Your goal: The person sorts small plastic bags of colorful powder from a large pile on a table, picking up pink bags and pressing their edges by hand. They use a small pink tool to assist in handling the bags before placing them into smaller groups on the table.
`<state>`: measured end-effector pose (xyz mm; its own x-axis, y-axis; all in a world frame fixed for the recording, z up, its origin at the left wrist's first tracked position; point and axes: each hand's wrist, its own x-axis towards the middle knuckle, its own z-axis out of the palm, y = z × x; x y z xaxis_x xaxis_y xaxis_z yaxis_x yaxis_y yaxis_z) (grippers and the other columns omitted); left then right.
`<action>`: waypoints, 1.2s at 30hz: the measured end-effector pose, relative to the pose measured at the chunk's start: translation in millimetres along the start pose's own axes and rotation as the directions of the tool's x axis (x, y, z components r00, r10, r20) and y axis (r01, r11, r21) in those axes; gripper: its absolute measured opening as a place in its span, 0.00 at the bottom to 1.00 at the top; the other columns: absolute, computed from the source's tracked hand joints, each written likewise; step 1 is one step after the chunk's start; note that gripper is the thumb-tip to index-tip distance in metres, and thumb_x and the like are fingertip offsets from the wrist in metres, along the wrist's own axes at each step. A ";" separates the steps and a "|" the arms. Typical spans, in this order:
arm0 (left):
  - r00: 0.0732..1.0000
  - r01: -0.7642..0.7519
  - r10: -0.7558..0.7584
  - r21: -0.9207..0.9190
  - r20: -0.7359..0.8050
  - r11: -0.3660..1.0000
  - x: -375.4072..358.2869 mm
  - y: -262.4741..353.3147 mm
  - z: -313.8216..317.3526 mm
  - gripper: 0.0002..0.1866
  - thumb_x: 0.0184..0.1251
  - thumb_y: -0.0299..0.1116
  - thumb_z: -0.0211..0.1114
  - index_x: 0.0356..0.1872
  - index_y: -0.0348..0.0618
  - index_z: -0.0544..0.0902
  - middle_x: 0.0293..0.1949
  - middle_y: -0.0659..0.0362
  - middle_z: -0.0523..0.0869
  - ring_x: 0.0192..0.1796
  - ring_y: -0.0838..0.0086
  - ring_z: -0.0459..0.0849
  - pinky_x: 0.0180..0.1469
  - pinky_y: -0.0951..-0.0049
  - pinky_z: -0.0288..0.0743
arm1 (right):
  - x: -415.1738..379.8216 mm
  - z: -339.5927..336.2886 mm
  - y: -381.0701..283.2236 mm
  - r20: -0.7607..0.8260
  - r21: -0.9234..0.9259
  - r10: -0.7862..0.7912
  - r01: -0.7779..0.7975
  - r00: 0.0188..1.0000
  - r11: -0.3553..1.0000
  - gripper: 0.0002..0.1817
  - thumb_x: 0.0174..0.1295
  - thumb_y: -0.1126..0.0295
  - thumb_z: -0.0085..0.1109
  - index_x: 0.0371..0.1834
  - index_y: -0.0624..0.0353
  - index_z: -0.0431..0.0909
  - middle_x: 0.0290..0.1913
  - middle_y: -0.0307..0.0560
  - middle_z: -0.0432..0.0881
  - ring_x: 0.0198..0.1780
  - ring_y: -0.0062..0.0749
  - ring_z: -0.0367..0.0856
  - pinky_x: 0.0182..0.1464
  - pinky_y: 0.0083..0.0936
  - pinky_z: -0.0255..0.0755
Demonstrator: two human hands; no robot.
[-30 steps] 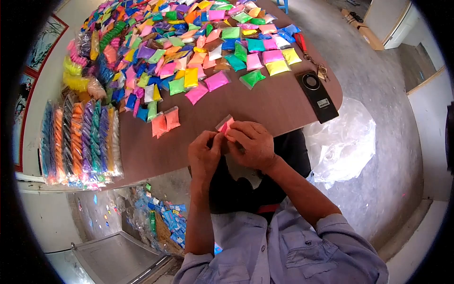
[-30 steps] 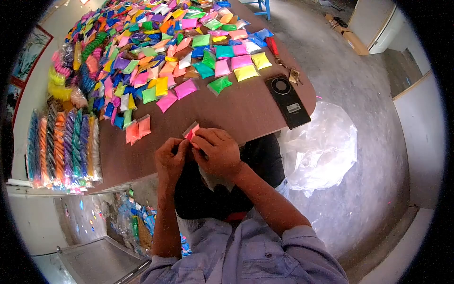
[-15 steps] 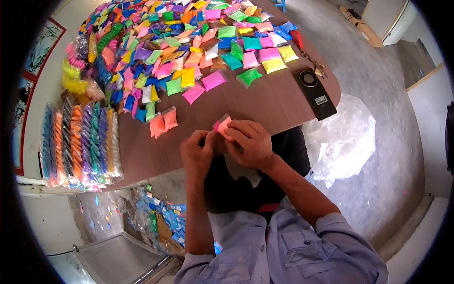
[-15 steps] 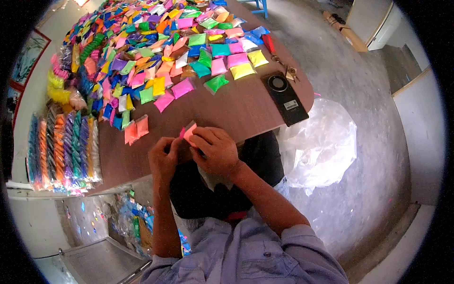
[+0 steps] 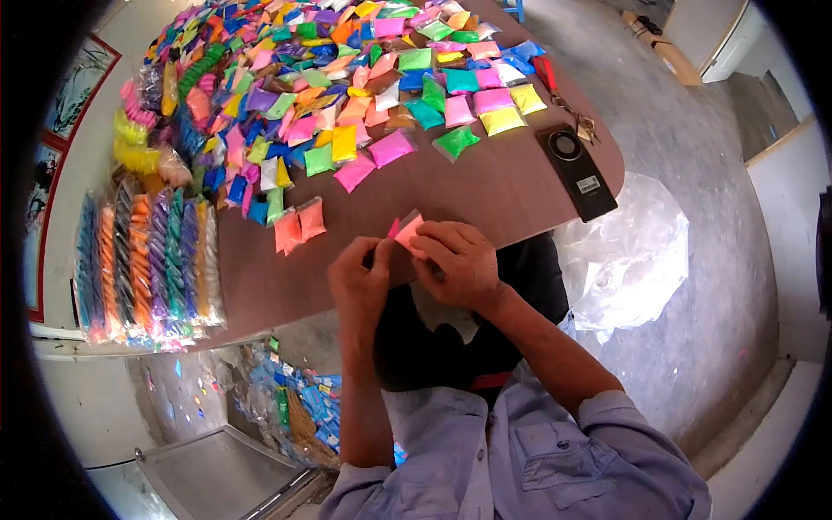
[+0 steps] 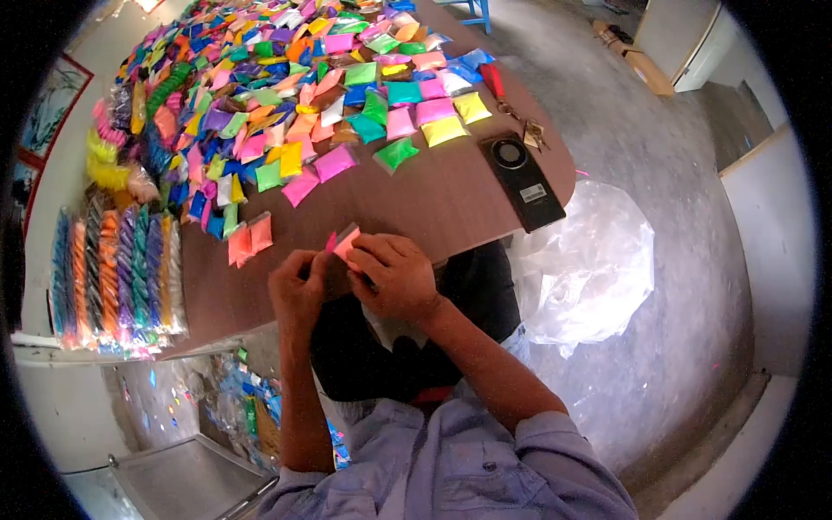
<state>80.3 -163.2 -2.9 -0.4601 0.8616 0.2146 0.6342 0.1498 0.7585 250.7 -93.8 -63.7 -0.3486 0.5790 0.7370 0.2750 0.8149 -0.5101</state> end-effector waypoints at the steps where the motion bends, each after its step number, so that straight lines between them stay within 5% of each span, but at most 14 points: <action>1: 1.000 0.004 -0.004 -0.002 -0.004 1.000 -1.5 4.8 1.9 0.11 0.76 0.34 0.73 0.40 0.35 0.90 0.32 0.45 0.89 0.34 0.55 0.90 0.40 0.59 0.81 | -0.3 -0.5 -0.2 0.005 0.002 -0.003 0.003 1.000 1.000 0.17 0.61 0.67 0.75 0.54 0.53 0.87 0.57 0.47 0.88 0.55 0.47 0.90 0.59 0.42 0.84; 4: 0.995 -0.071 0.076 -0.076 0.070 0.995 6.1 9.1 2.6 0.10 0.75 0.34 0.73 0.40 0.36 0.90 0.32 0.45 0.89 0.35 0.51 0.90 0.40 0.59 0.81 | 5.5 0.9 -3.9 -0.017 0.014 -0.017 0.017 1.000 1.000 0.18 0.60 0.68 0.75 0.54 0.53 0.88 0.57 0.47 0.88 0.54 0.47 0.90 0.58 0.42 0.84; 12: 0.988 -0.141 0.124 0.210 0.093 0.967 33.3 -9.3 2.8 0.10 0.72 0.35 0.73 0.38 0.37 0.90 0.35 0.46 0.90 0.39 0.48 0.90 0.42 0.55 0.81 | 5.0 0.2 -1.2 -0.022 0.009 0.006 -0.006 1.000 1.000 0.15 0.57 0.72 0.77 0.48 0.50 0.89 0.53 0.42 0.90 0.51 0.44 0.90 0.53 0.39 0.84; 19: 0.945 -0.312 0.294 0.130 0.143 0.941 36.7 2.3 12.9 0.12 0.74 0.39 0.69 0.35 0.40 0.89 0.36 0.48 0.91 0.42 0.46 0.90 0.45 0.49 0.81 | 4.7 -1.4 -4.9 -0.014 -0.024 -0.001 0.000 1.000 1.000 0.15 0.58 0.71 0.76 0.50 0.51 0.88 0.55 0.42 0.90 0.54 0.47 0.90 0.56 0.41 0.84; 21: 0.962 -0.257 0.216 0.293 0.166 0.921 42.7 1.3 13.3 0.12 0.74 0.38 0.71 0.38 0.37 0.90 0.37 0.45 0.91 0.42 0.45 0.91 0.44 0.51 0.82 | 1.9 -1.5 -5.2 0.013 0.009 0.049 -0.049 0.999 0.999 0.16 0.59 0.71 0.75 0.51 0.51 0.88 0.56 0.43 0.90 0.55 0.47 0.90 0.58 0.42 0.84; 26: 0.962 -0.270 0.250 0.240 0.110 0.933 43.3 -20.1 10.4 0.13 0.74 0.39 0.72 0.37 0.37 0.90 0.37 0.46 0.92 0.41 0.47 0.91 0.43 0.51 0.82 | -4.7 -0.4 0.4 0.020 -0.017 0.011 -0.011 1.000 1.000 0.16 0.58 0.69 0.77 0.51 0.51 0.88 0.57 0.46 0.89 0.56 0.48 0.89 0.59 0.42 0.83; 31: 0.999 -0.043 0.042 0.040 0.028 0.998 13.5 -9.2 -8.7 0.12 0.75 0.36 0.75 0.42 0.34 0.91 0.34 0.47 0.93 0.35 0.63 0.92 0.40 0.62 0.82 | 3.8 -6.6 -15.6 0.047 -0.109 0.080 -0.074 0.996 0.991 0.20 0.62 0.64 0.75 0.55 0.57 0.86 0.58 0.53 0.87 0.57 0.55 0.88 0.59 0.48 0.82; 34: 0.999 -0.046 0.046 -0.007 -0.025 0.999 2.1 -18.9 -12.6 0.11 0.74 0.34 0.76 0.41 0.33 0.91 0.33 0.48 0.93 0.34 0.70 0.91 0.39 0.65 0.82 | 10.1 -9.0 -14.2 0.110 -0.108 0.057 -0.045 0.992 0.993 0.19 0.65 0.62 0.73 0.56 0.58 0.85 0.58 0.56 0.87 0.57 0.57 0.88 0.58 0.50 0.81; 36: 0.999 -0.031 0.030 -0.029 -0.044 0.999 -3.3 -22.4 -15.9 0.11 0.74 0.33 0.76 0.41 0.33 0.91 0.33 0.47 0.92 0.35 0.66 0.92 0.40 0.65 0.82 | 17.2 -13.1 -15.5 0.175 -0.072 0.139 -0.128 0.975 0.989 0.17 0.68 0.64 0.71 0.56 0.57 0.84 0.54 0.57 0.88 0.52 0.59 0.89 0.52 0.51 0.82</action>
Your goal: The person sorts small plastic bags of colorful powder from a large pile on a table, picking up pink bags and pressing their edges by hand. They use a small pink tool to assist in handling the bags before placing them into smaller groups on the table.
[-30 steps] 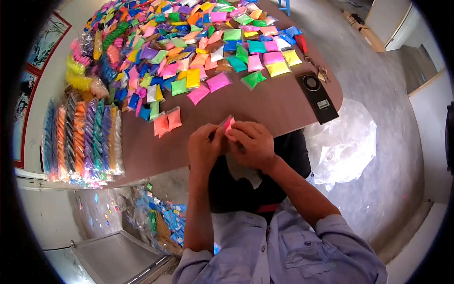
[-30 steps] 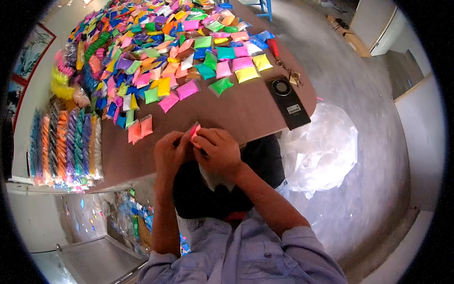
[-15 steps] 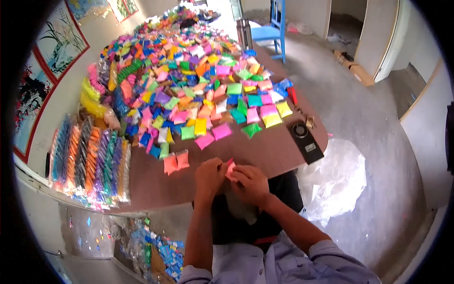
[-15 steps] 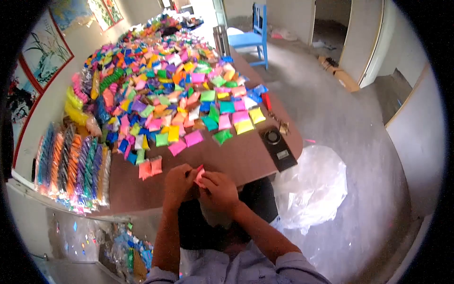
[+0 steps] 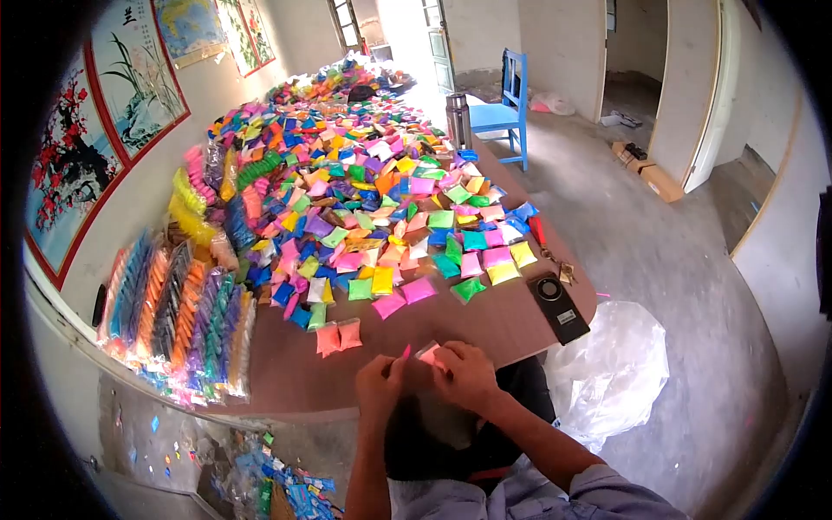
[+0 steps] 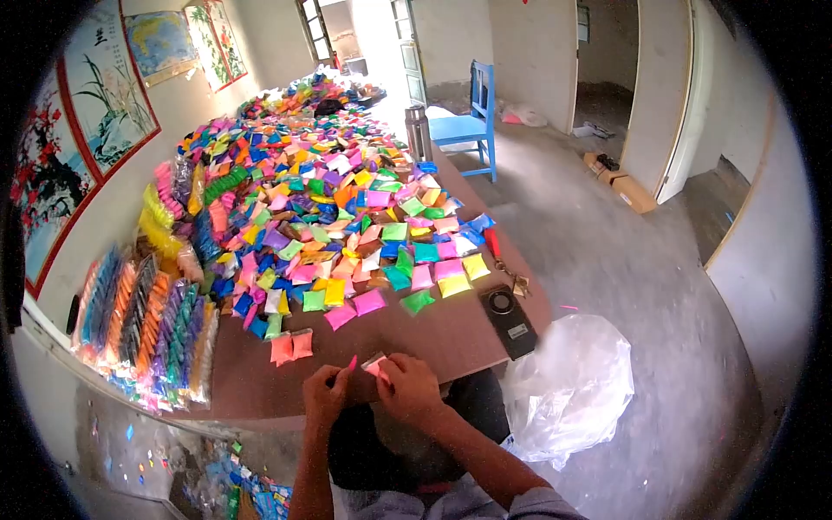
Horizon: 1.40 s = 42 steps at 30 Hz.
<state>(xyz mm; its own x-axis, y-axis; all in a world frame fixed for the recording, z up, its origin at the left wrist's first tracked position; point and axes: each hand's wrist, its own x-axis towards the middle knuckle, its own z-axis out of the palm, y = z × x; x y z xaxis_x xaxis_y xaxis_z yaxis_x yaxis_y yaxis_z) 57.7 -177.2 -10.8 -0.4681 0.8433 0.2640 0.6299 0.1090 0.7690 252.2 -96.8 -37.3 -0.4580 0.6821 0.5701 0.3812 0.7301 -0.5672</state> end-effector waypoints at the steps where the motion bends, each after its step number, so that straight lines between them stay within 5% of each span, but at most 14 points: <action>1: 1.000 0.014 -0.014 -0.022 -0.014 1.000 -1.5 0.0 -1.3 0.11 0.74 0.33 0.75 0.41 0.33 0.90 0.33 0.46 0.92 0.35 0.62 0.92 0.42 0.64 0.82 | 4.2 -1.6 -3.3 0.003 0.001 -0.001 0.001 1.000 1.000 0.17 0.68 0.64 0.71 0.56 0.57 0.84 0.54 0.57 0.88 0.52 0.59 0.89 0.52 0.51 0.82; 3: 0.999 0.032 -0.034 -0.050 -0.042 0.998 -5.3 7.5 -4.4 0.10 0.75 0.33 0.75 0.42 0.33 0.90 0.32 0.48 0.92 0.35 0.66 0.91 0.42 0.65 0.82 | 11.6 -2.3 -12.6 -0.058 0.172 0.137 -0.125 0.989 0.977 0.13 0.70 0.65 0.68 0.54 0.57 0.84 0.50 0.57 0.89 0.44 0.61 0.90 0.46 0.52 0.82; 7: 0.996 0.050 -0.060 -0.132 -0.069 0.990 -7.7 14.9 -5.0 0.10 0.76 0.34 0.75 0.42 0.34 0.91 0.31 0.56 0.91 0.36 0.78 0.85 0.41 0.69 0.82 | 18.5 -2.8 -20.7 -0.020 0.204 0.237 -0.228 0.971 0.952 0.11 0.71 0.65 0.67 0.53 0.55 0.85 0.47 0.55 0.90 0.40 0.61 0.89 0.44 0.52 0.83; 12: 0.999 0.031 -0.032 -0.100 -0.015 0.994 -8.8 23.8 11.1 0.10 0.76 0.33 0.75 0.43 0.34 0.91 0.34 0.52 0.92 0.37 0.75 0.88 0.43 0.68 0.83 | 9.9 2.9 -4.1 -0.084 -0.081 0.196 -0.203 0.977 0.976 0.07 0.71 0.67 0.68 0.48 0.53 0.89 0.47 0.49 0.91 0.45 0.52 0.91 0.44 0.44 0.85; 18: 0.998 -0.022 0.025 -0.049 0.060 0.999 -0.7 22.0 31.1 0.10 0.77 0.32 0.73 0.44 0.33 0.91 0.35 0.50 0.93 0.37 0.70 0.91 0.44 0.68 0.83 | 3.7 7.6 3.6 -0.207 0.074 0.188 -0.176 0.960 0.982 0.08 0.70 0.64 0.71 0.47 0.54 0.89 0.46 0.48 0.89 0.43 0.51 0.89 0.43 0.45 0.84; 21: 0.993 -0.041 0.041 -0.009 0.107 0.999 1.4 22.7 34.4 0.09 0.76 0.31 0.74 0.43 0.33 0.91 0.36 0.49 0.93 0.36 0.69 0.91 0.43 0.67 0.83 | 5.1 8.6 7.5 -0.236 -0.001 0.057 -0.059 0.970 0.998 0.08 0.68 0.65 0.73 0.45 0.54 0.89 0.44 0.46 0.89 0.42 0.47 0.88 0.41 0.41 0.84; 30: 0.992 -0.060 0.049 0.092 0.118 0.994 24.4 5.3 28.4 0.09 0.74 0.31 0.75 0.42 0.33 0.91 0.33 0.50 0.93 0.33 0.71 0.90 0.39 0.67 0.82 | 6.3 6.3 10.0 -0.185 0.014 0.067 -0.066 0.980 0.998 0.07 0.65 0.68 0.74 0.43 0.55 0.88 0.40 0.45 0.86 0.39 0.44 0.87 0.40 0.39 0.83; 36: 0.993 0.001 0.003 -0.039 0.114 0.999 21.5 21.1 27.7 0.10 0.75 0.33 0.75 0.41 0.35 0.91 0.32 0.50 0.92 0.33 0.72 0.90 0.39 0.68 0.81 | 5.7 8.9 11.8 -0.226 0.026 0.061 -0.056 0.972 0.998 0.06 0.65 0.69 0.72 0.41 0.56 0.87 0.38 0.46 0.84 0.37 0.46 0.85 0.39 0.41 0.81; 42: 0.971 -0.170 0.141 0.138 0.195 0.976 34.8 27.7 37.0 0.11 0.75 0.34 0.73 0.39 0.35 0.90 0.30 0.50 0.90 0.31 0.67 0.89 0.39 0.64 0.80 | 6.5 9.6 11.9 -0.216 0.010 0.069 -0.068 0.974 0.998 0.06 0.64 0.69 0.72 0.40 0.55 0.86 0.37 0.46 0.83 0.37 0.46 0.84 0.39 0.42 0.81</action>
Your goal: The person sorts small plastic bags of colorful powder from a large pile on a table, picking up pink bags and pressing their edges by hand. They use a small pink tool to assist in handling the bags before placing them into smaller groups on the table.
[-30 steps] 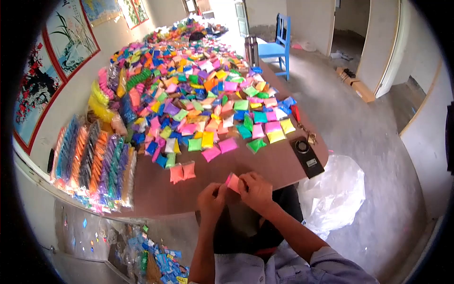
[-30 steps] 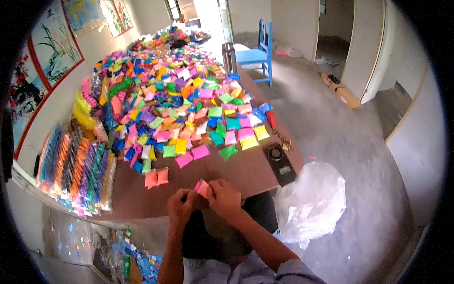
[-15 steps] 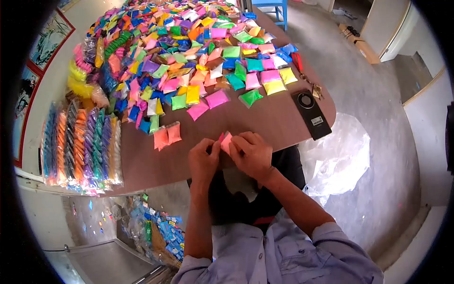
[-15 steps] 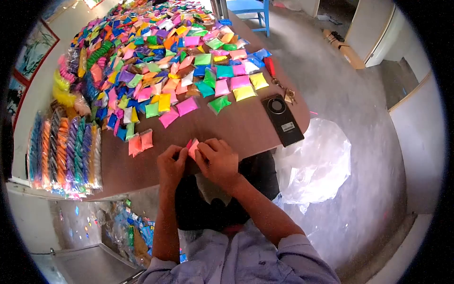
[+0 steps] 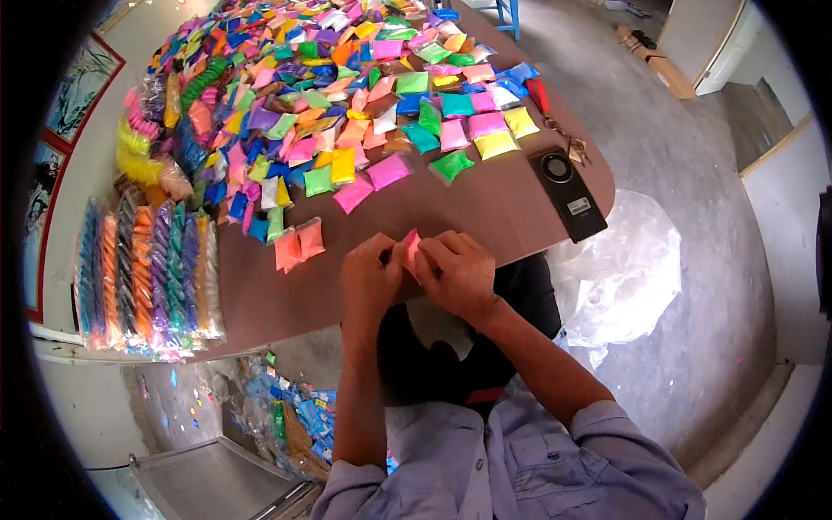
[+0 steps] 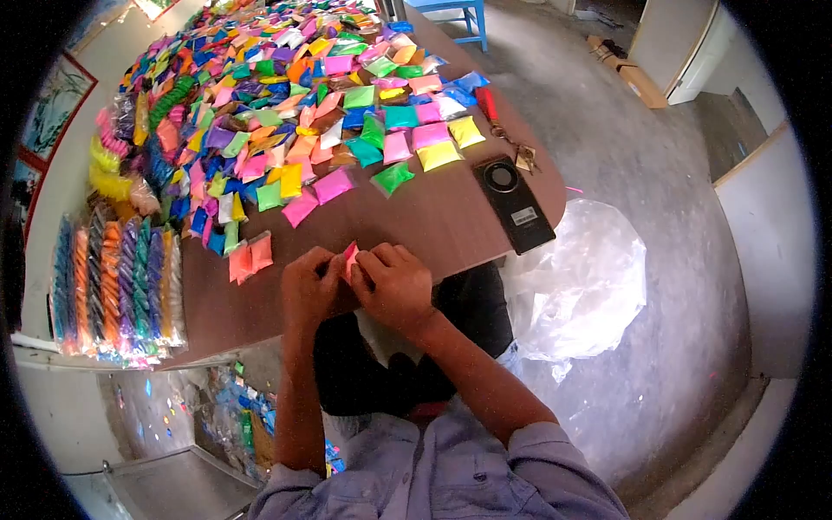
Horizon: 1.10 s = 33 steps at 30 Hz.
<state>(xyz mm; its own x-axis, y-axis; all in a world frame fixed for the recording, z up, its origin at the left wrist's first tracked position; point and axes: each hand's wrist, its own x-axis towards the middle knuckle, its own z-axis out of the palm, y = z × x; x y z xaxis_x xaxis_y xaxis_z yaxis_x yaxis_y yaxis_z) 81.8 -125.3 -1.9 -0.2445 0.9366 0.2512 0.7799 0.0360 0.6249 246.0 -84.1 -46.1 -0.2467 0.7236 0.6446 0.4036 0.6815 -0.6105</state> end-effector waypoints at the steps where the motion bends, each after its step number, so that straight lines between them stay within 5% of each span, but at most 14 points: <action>1: 1.000 0.008 -0.009 0.043 0.011 0.999 3.8 -6.7 0.5 0.11 0.75 0.34 0.73 0.39 0.35 0.90 0.30 0.50 0.89 0.31 0.65 0.89 0.39 0.63 0.80 | -0.4 -0.3 0.5 0.000 -0.001 0.000 0.000 1.000 1.000 0.06 0.64 0.69 0.72 0.40 0.55 0.86 0.37 0.46 0.83 0.37 0.46 0.84 0.39 0.42 0.81; 6: 0.997 0.078 -0.078 -0.031 0.019 0.996 9.5 -22.6 -2.8 0.11 0.73 0.34 0.74 0.39 0.34 0.90 0.29 0.50 0.89 0.31 0.67 0.89 0.39 0.64 0.80 | -1.2 -0.9 0.3 0.028 -0.020 0.008 -0.008 1.000 1.000 0.06 0.63 0.69 0.73 0.39 0.55 0.86 0.35 0.45 0.82 0.35 0.46 0.83 0.38 0.41 0.80; 9: 0.985 0.160 -0.167 -0.134 -0.046 0.978 -4.3 -14.6 -6.3 0.10 0.72 0.33 0.74 0.39 0.35 0.90 0.31 0.46 0.90 0.33 0.56 0.90 0.39 0.63 0.80 | -1.2 -0.7 1.1 0.000 -0.012 -0.025 0.025 1.000 1.000 0.06 0.63 0.69 0.72 0.41 0.54 0.86 0.35 0.45 0.82 0.35 0.45 0.83 0.37 0.41 0.80; 12: 0.984 0.137 -0.155 -0.190 -0.084 0.972 -19.9 -1.5 -5.5 0.10 0.73 0.33 0.74 0.39 0.35 0.90 0.30 0.47 0.89 0.32 0.60 0.90 0.38 0.65 0.80 | -1.0 -1.9 -2.6 0.005 -0.031 -0.001 0.001 1.000 1.000 0.07 0.63 0.69 0.72 0.42 0.54 0.87 0.34 0.44 0.82 0.34 0.44 0.83 0.36 0.40 0.80; 14: 0.991 0.134 -0.134 -0.131 0.004 0.982 -24.4 2.7 -5.0 0.10 0.75 0.32 0.74 0.40 0.33 0.90 0.32 0.50 0.92 0.34 0.72 0.89 0.40 0.67 0.81 | -0.7 0.4 -3.3 -0.001 -0.019 -0.003 0.003 1.000 1.000 0.07 0.63 0.69 0.72 0.43 0.54 0.87 0.34 0.44 0.81 0.34 0.44 0.82 0.35 0.40 0.80; 21: 0.991 0.126 -0.128 -0.049 -0.032 0.991 -13.2 -25.2 -4.0 0.10 0.75 0.32 0.75 0.41 0.34 0.91 0.32 0.50 0.92 0.34 0.72 0.89 0.40 0.67 0.82 | 0.3 1.3 1.3 -0.020 -0.054 -0.039 0.038 0.999 0.998 0.07 0.61 0.72 0.72 0.41 0.53 0.88 0.30 0.42 0.81 0.30 0.43 0.81 0.32 0.36 0.77; 23: 0.988 0.126 -0.133 -0.079 -0.082 0.989 -15.2 -19.4 -8.2 0.10 0.75 0.34 0.74 0.40 0.35 0.90 0.32 0.46 0.91 0.33 0.57 0.91 0.38 0.61 0.81 | -0.4 0.8 1.0 -0.017 -0.050 -0.034 0.033 0.999 0.998 0.06 0.61 0.72 0.73 0.41 0.53 0.88 0.30 0.43 0.81 0.30 0.43 0.81 0.32 0.36 0.77; 33: 0.983 0.173 -0.182 -0.204 -0.029 0.964 -32.0 -11.1 0.7 0.09 0.75 0.33 0.74 0.39 0.36 0.90 0.33 0.45 0.91 0.34 0.59 0.92 0.40 0.64 0.82 | 0.3 3.5 1.2 -0.026 -0.041 -0.037 0.035 0.999 0.999 0.06 0.63 0.68 0.73 0.36 0.54 0.84 0.30 0.44 0.79 0.31 0.43 0.81 0.34 0.39 0.77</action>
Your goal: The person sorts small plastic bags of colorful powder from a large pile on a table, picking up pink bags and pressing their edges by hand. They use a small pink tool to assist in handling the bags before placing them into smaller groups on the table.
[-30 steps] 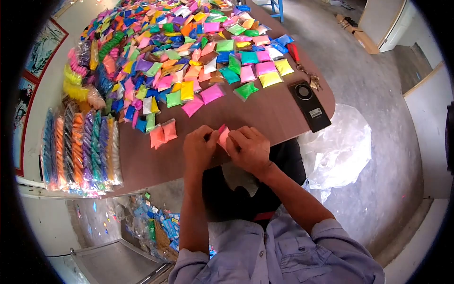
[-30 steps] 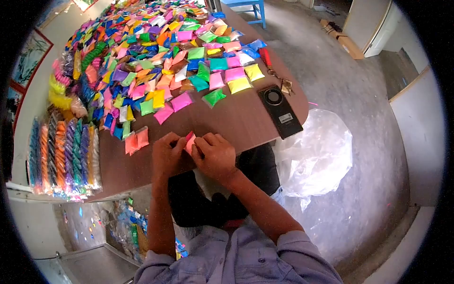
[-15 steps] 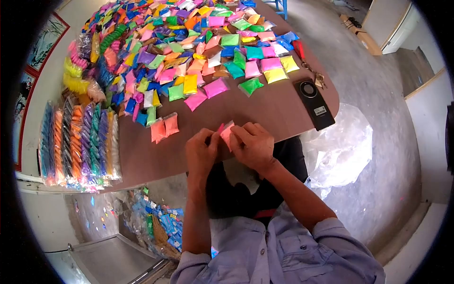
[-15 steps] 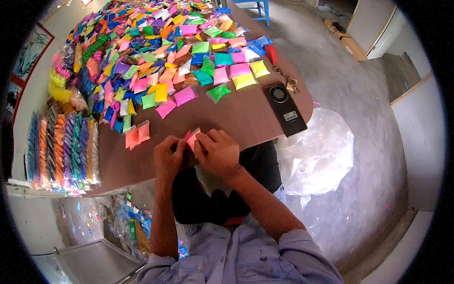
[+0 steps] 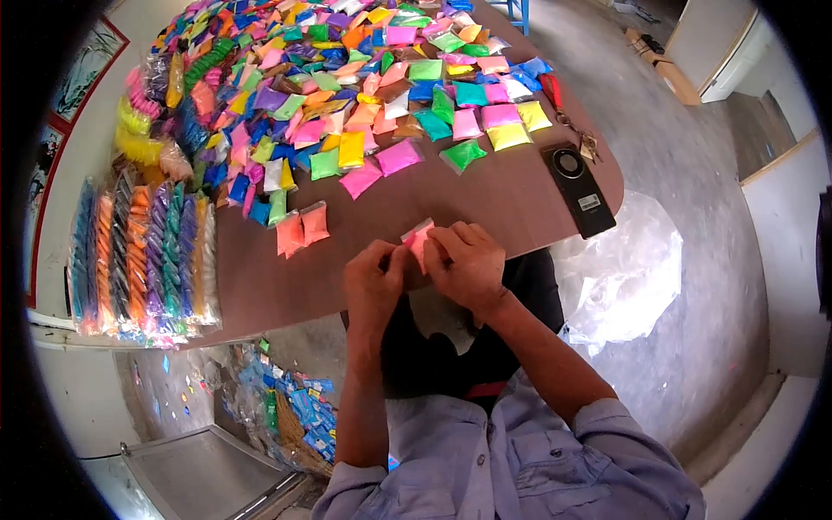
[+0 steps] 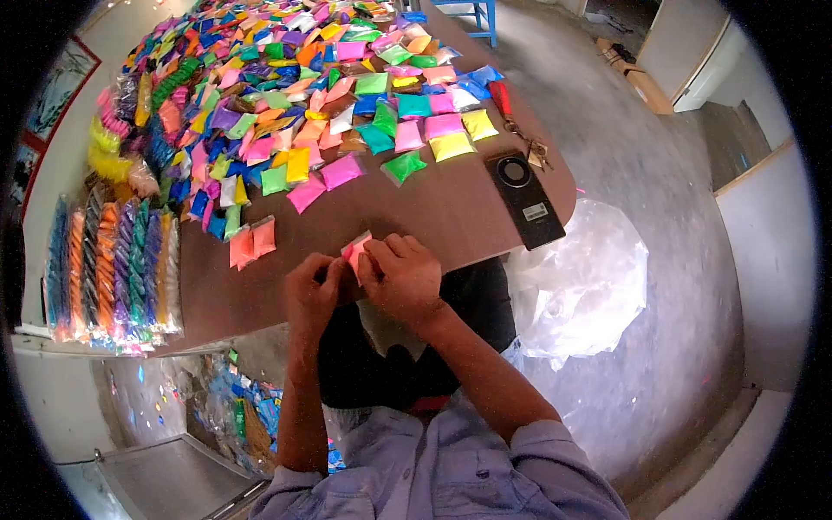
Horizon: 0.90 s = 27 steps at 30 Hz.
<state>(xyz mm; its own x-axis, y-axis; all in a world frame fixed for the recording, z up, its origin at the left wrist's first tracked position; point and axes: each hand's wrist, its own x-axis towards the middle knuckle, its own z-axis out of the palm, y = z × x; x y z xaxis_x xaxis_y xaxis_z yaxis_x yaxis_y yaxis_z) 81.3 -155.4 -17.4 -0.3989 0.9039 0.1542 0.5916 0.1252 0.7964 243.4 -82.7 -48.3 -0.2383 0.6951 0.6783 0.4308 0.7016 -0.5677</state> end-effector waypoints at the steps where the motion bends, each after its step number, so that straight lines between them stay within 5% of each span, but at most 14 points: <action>1: 1.000 -0.023 0.023 0.068 -0.009 0.997 3.7 -3.1 -1.9 0.08 0.75 0.32 0.74 0.41 0.35 0.91 0.33 0.49 0.92 0.34 0.67 0.91 0.40 0.66 0.82 | -0.5 -0.7 0.1 -0.001 -0.002 0.000 0.000 1.000 1.000 0.06 0.63 0.68 0.73 0.36 0.54 0.84 0.30 0.44 0.79 0.31 0.43 0.81 0.34 0.39 0.77; 2: 0.999 -0.045 0.048 0.137 -0.017 0.990 6.3 -5.5 -3.9 0.08 0.76 0.31 0.75 0.42 0.35 0.92 0.33 0.52 0.93 0.34 0.75 0.89 0.40 0.69 0.83 | -1.3 -0.9 -0.5 0.014 -0.007 0.015 -0.015 1.000 1.000 0.06 0.63 0.68 0.73 0.36 0.54 0.84 0.30 0.44 0.79 0.31 0.43 0.80 0.33 0.39 0.77; 6: 0.998 -0.015 0.026 0.200 -0.051 0.980 8.6 -2.9 -8.1 0.08 0.75 0.31 0.75 0.42 0.35 0.92 0.32 0.51 0.93 0.34 0.73 0.90 0.40 0.68 0.83 | -0.6 -1.3 -0.6 0.004 0.002 0.023 -0.023 1.000 1.000 0.05 0.61 0.73 0.74 0.38 0.55 0.87 0.29 0.42 0.80 0.30 0.42 0.80 0.32 0.36 0.76; 15: 0.999 -0.032 0.032 0.022 -0.005 0.999 -8.8 7.2 4.0 0.08 0.76 0.31 0.74 0.40 0.34 0.90 0.30 0.51 0.92 0.34 0.73 0.90 0.37 0.67 0.82 | -0.4 1.6 -0.3 -0.010 0.003 0.019 -0.019 1.000 1.000 0.07 0.63 0.67 0.74 0.35 0.55 0.85 0.30 0.44 0.80 0.31 0.43 0.82 0.33 0.38 0.79; 21: 0.994 -0.072 0.087 0.209 -0.062 0.975 3.4 -4.5 -6.4 0.09 0.76 0.31 0.74 0.41 0.34 0.90 0.31 0.51 0.92 0.33 0.73 0.89 0.37 0.67 0.81 | 0.1 -1.7 -2.1 -0.007 0.026 0.027 -0.026 1.000 0.999 0.07 0.61 0.68 0.75 0.36 0.56 0.86 0.35 0.45 0.83 0.33 0.44 0.84 0.34 0.38 0.80; 23: 0.996 -0.018 0.027 0.104 -0.080 0.994 0.0 -1.0 -8.5 0.09 0.76 0.32 0.74 0.40 0.34 0.89 0.32 0.46 0.91 0.32 0.57 0.90 0.38 0.63 0.81 | 1.9 -4.6 -4.8 -0.025 0.053 0.035 -0.034 0.999 0.998 0.06 0.61 0.69 0.75 0.37 0.57 0.87 0.37 0.45 0.85 0.35 0.44 0.86 0.36 0.37 0.82; 27: 0.998 0.011 -0.014 -0.050 -0.068 0.999 -15.7 22.3 -4.7 0.09 0.76 0.31 0.74 0.40 0.33 0.89 0.31 0.46 0.90 0.31 0.62 0.90 0.37 0.65 0.80 | 1.6 -3.0 -1.6 -0.061 0.124 0.014 -0.006 0.998 0.992 0.06 0.62 0.72 0.72 0.41 0.59 0.88 0.45 0.49 0.89 0.41 0.46 0.91 0.43 0.37 0.86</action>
<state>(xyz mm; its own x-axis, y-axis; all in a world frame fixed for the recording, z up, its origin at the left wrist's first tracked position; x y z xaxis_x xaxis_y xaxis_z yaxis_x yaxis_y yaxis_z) 97.5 -168.7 0.7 -0.4540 0.8721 0.1826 0.5513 0.1139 0.8265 244.9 -83.2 -44.9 -0.1788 0.6939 0.6976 0.3212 0.7113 -0.6252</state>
